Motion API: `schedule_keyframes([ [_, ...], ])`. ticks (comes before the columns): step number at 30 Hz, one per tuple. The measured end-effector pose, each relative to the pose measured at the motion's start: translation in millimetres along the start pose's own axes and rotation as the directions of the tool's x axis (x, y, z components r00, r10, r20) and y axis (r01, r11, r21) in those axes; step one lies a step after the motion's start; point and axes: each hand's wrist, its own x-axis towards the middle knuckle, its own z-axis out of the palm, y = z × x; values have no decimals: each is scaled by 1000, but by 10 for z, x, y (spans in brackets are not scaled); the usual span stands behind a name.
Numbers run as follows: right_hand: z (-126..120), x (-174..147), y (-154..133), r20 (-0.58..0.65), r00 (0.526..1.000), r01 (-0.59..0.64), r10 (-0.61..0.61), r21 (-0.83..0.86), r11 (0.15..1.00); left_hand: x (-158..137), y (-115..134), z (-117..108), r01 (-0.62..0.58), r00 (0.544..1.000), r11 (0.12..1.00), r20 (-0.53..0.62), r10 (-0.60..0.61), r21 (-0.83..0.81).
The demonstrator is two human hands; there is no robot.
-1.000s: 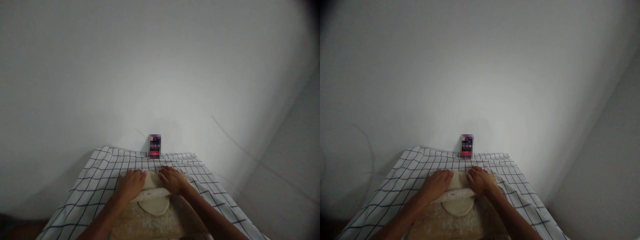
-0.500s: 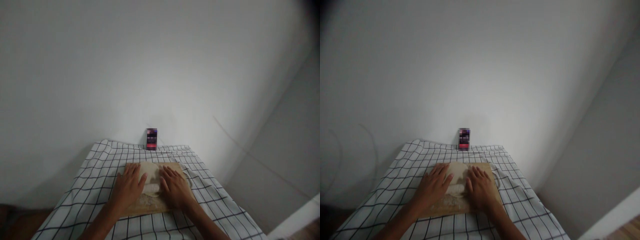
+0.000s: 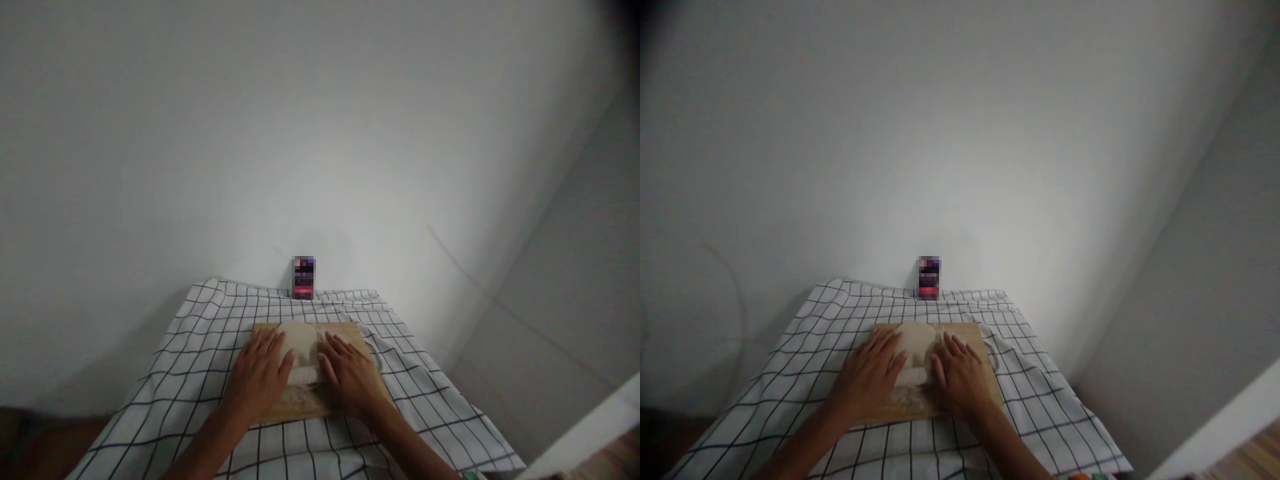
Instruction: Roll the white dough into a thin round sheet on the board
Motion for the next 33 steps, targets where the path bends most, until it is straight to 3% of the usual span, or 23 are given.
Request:
schedule_keyframes([
  [4,-3,296,79,3,1000,22,-22,31,999,254,-49,36,52,994,999,92,-51,-2],
  [7,16,318,99,-10,1000,26,-26,25,999,282,-28,19,111,985,993,133,-114,28],
  [14,94,-76,-16,-55,998,-30,29,-9,1000,-31,93,-51,57,997,997,40,-59,55],
  [19,130,-400,-81,-148,989,8,-7,5,1000,-332,197,-160,1,1000,998,-23,1,69],
  [24,153,-517,-105,-188,982,-25,22,-13,1000,-531,273,-255,-23,998,998,-49,25,52],
  [28,62,-393,-20,-144,990,-1,-7,-56,998,-470,287,-243,-40,998,999,-48,39,-17],
  [33,-187,55,283,-33,998,-57,54,-90,994,-162,408,-207,7,999,996,45,-3,-92],
])
